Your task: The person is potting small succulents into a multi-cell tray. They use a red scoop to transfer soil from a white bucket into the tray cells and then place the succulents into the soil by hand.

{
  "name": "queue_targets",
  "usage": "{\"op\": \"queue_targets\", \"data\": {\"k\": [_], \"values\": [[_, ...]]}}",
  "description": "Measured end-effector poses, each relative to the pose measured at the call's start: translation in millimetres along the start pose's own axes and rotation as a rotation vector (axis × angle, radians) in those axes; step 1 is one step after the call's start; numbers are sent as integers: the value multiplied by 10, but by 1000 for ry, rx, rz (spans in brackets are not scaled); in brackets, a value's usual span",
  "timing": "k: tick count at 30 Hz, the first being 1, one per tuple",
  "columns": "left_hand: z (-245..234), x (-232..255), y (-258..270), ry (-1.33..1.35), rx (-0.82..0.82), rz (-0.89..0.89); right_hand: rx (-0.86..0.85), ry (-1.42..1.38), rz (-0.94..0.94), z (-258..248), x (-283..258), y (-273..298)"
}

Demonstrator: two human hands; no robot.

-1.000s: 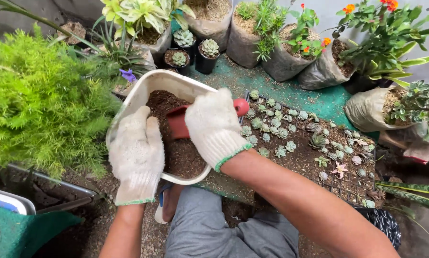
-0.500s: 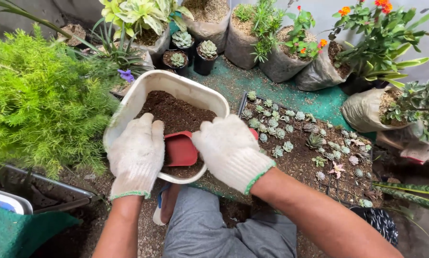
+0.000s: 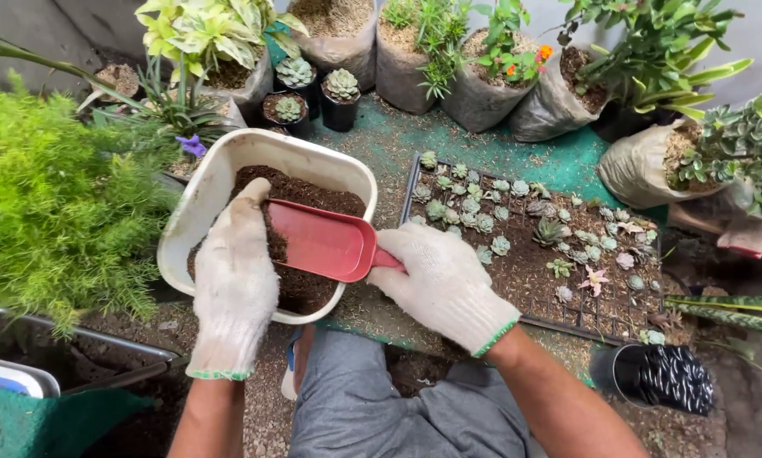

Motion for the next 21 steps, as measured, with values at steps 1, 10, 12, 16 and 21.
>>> {"op": "queue_targets", "data": {"k": [1, 10, 12, 16, 21], "values": [[23, 42, 50, -5, -11, 2, 2, -5, 11, -17, 63, 47], [876, 501, 718, 12, -151, 417, 115, -174, 68, -427, 1065, 953], [1245, 456, 880, 54, -239, 417, 106, -134, 172, -463, 1431, 1225], [1922, 97, 1071, 179, -384, 355, 75, -54, 323, -435, 1946, 1635], [2489, -330, 1152, 215, -546, 107, 17, 197, 278, -333, 2236, 1901]]}}
Point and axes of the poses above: each hand's wrist, its own y-axis away from the middle knuckle, its own z-axis out of the palm, x = y × z, the point moved 6 cm from there along -y, towards the middle knuckle, and after that the axes turned 10 degrees about -y, right-handed, at the moved point
